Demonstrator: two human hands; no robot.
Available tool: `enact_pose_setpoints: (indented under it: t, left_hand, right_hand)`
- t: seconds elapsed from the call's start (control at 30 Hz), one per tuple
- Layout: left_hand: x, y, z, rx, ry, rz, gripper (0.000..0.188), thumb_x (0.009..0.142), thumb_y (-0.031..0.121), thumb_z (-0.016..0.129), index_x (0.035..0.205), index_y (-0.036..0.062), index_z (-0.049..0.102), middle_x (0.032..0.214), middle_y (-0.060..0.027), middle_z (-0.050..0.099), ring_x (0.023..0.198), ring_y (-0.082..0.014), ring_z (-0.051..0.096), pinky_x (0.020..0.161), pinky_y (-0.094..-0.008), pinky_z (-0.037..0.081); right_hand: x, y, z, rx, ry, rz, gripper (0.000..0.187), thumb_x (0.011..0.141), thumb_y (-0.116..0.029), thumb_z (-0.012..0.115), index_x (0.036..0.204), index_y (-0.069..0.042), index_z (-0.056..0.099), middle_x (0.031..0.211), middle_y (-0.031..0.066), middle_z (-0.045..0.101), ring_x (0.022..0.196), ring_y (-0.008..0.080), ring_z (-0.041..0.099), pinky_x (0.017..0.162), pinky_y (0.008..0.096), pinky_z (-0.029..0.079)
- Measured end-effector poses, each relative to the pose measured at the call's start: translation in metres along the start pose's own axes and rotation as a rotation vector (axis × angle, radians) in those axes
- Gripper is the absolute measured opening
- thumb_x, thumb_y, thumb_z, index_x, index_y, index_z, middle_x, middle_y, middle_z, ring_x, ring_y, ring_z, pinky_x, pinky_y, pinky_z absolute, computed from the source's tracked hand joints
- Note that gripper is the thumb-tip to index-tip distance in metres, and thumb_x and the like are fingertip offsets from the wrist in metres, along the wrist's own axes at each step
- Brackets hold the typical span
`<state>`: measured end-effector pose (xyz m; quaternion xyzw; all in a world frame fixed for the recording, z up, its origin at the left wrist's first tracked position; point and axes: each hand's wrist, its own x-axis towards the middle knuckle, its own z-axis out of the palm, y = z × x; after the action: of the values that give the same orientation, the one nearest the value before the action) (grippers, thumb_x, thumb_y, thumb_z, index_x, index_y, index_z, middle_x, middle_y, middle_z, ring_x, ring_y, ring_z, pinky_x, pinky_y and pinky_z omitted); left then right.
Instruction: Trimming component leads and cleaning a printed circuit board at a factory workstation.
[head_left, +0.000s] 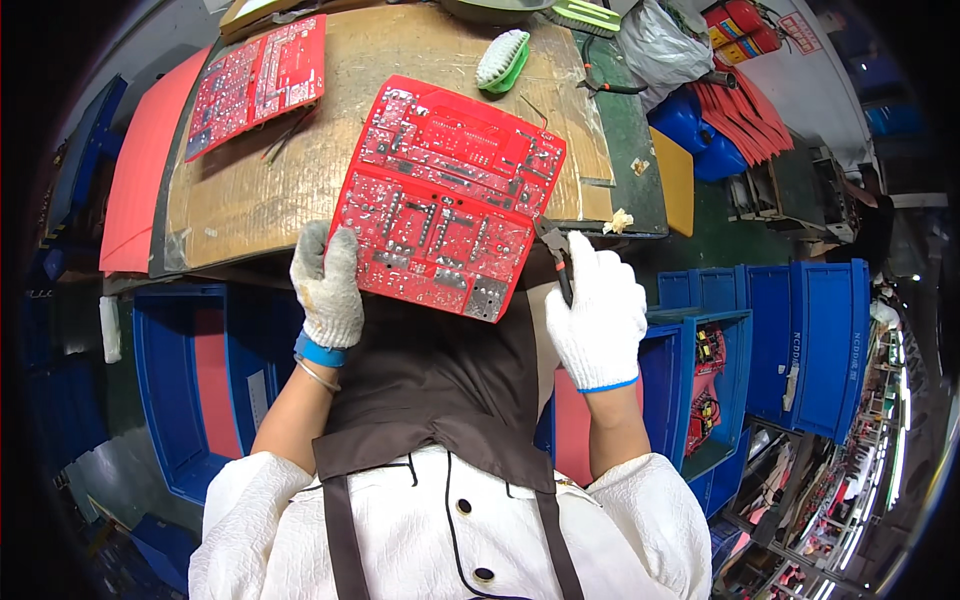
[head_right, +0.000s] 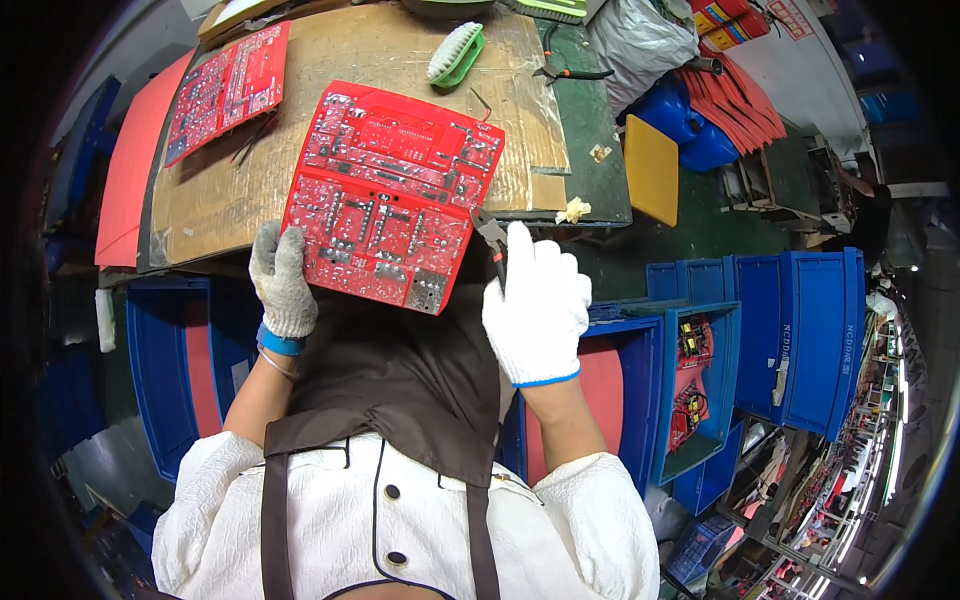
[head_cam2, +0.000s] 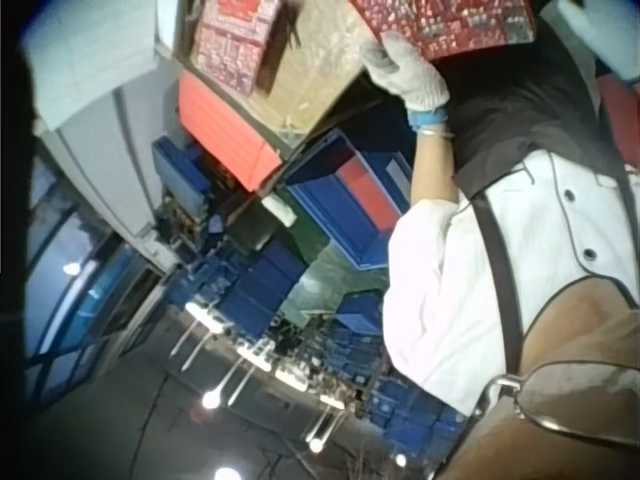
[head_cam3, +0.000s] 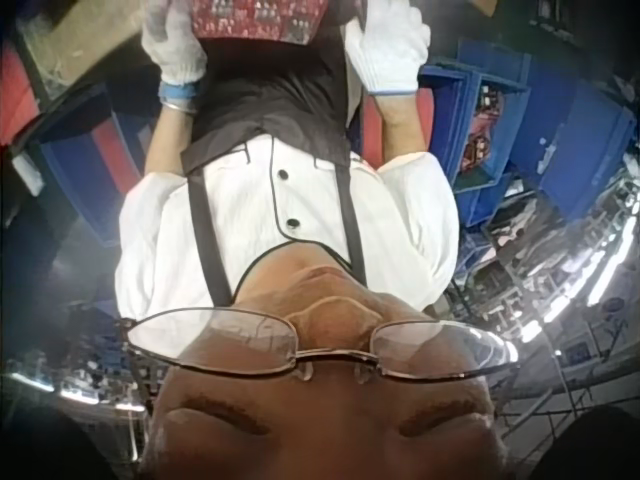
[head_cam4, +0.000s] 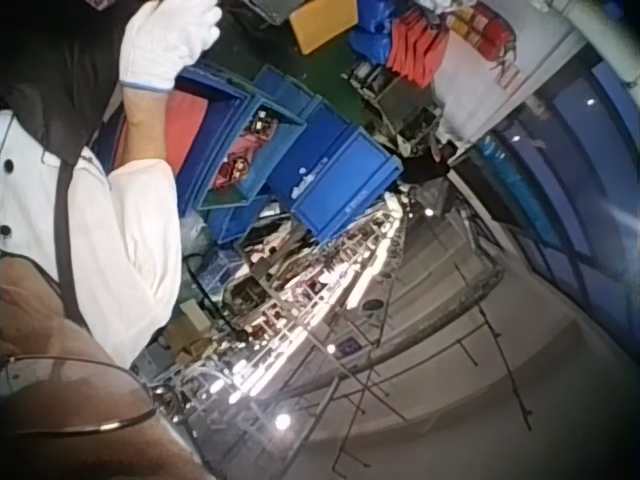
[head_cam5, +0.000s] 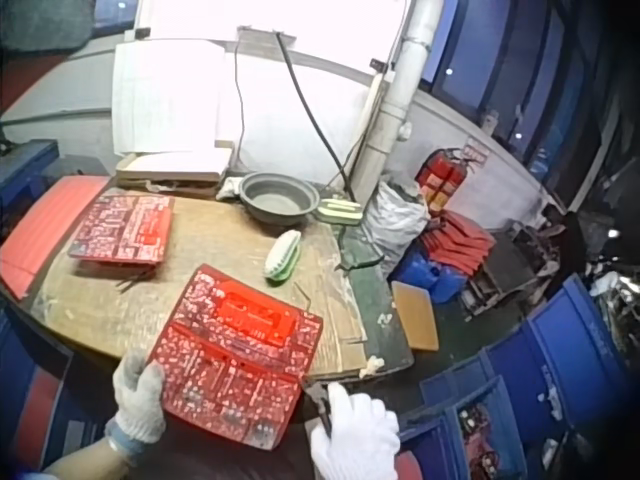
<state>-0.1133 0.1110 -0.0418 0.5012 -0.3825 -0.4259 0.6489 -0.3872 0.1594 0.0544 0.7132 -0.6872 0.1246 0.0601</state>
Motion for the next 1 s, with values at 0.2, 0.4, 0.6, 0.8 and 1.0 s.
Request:
enact_pose_setpoints:
  t: [0.2, 0.4, 0.6, 0.8, 1.0]
  left_hand:
    - [0.001, -0.001, 0.001, 0.011, -0.024, 0.001, 0.014, 0.102, 0.015, 0.068, 0.105, 0.0015, 0.065, 0.094, 0.0009, 0.064, 0.087, -0.0065, 0.056, 0.08, -0.0263, 0.049]
    - [-0.001, 0.001, -0.001, 0.015, -0.012, -0.006, 0.015, 0.102, 0.015, 0.068, 0.105, 0.0012, 0.065, 0.094, 0.0008, 0.064, 0.087, -0.0067, 0.056, 0.081, -0.0265, 0.049]
    - [0.0, 0.004, 0.001, 0.055, -0.008, 0.0, 0.015, 0.102, 0.016, 0.067, 0.103, 0.0016, 0.065, 0.092, 0.0012, 0.063, 0.085, -0.0062, 0.054, 0.077, -0.0259, 0.048]
    - [0.0, 0.002, 0.001, 0.012, -0.005, 0.0, 0.014, 0.102, 0.016, 0.067, 0.104, 0.0018, 0.066, 0.092, 0.0019, 0.064, 0.084, -0.0055, 0.055, 0.076, -0.0245, 0.047]
    - [-0.001, 0.002, 0.0, -0.004, 0.01, -0.001, 0.012, 0.1, 0.012, 0.069, 0.108, 0.004, 0.069, 0.099, 0.0014, 0.069, 0.088, -0.007, 0.061, 0.081, -0.0267, 0.051]
  right_hand:
    - [0.0, 0.004, 0.0, 0.045, -0.035, 0.004, 0.054, 0.08, -0.011, 0.07, 0.133, -0.006, 0.063, 0.095, 0.0134, 0.065, 0.088, 0.0346, 0.067, 0.072, 0.0415, 0.053]
    - [0.007, 0.012, -0.011, 1.059, -0.206, 0.406, 0.034, 0.092, -0.004, 0.066, 0.125, 0.004, 0.065, 0.09, -0.0001, 0.065, 0.075, 0.0029, 0.056, 0.065, 0.0209, 0.045]
    - [0.002, 0.028, 0.003, 0.872, -0.121, 0.425, 0.036, 0.092, -0.005, 0.067, 0.128, 0.002, 0.065, 0.095, 0.0028, 0.067, 0.082, 0.0063, 0.058, 0.073, 0.0244, 0.05]
    - [0.0, 0.034, 0.012, 0.809, -0.063, 0.328, 0.042, 0.089, -0.007, 0.073, 0.129, 0.001, 0.064, 0.103, 0.0077, 0.069, 0.091, 0.015, 0.065, 0.084, 0.0295, 0.053]
    - [0.005, 0.03, 0.011, 0.705, -0.037, 0.148, 0.047, 0.087, -0.009, 0.076, 0.131, 0.0, 0.064, 0.108, 0.0146, 0.069, 0.099, 0.0271, 0.069, 0.093, 0.0363, 0.054]
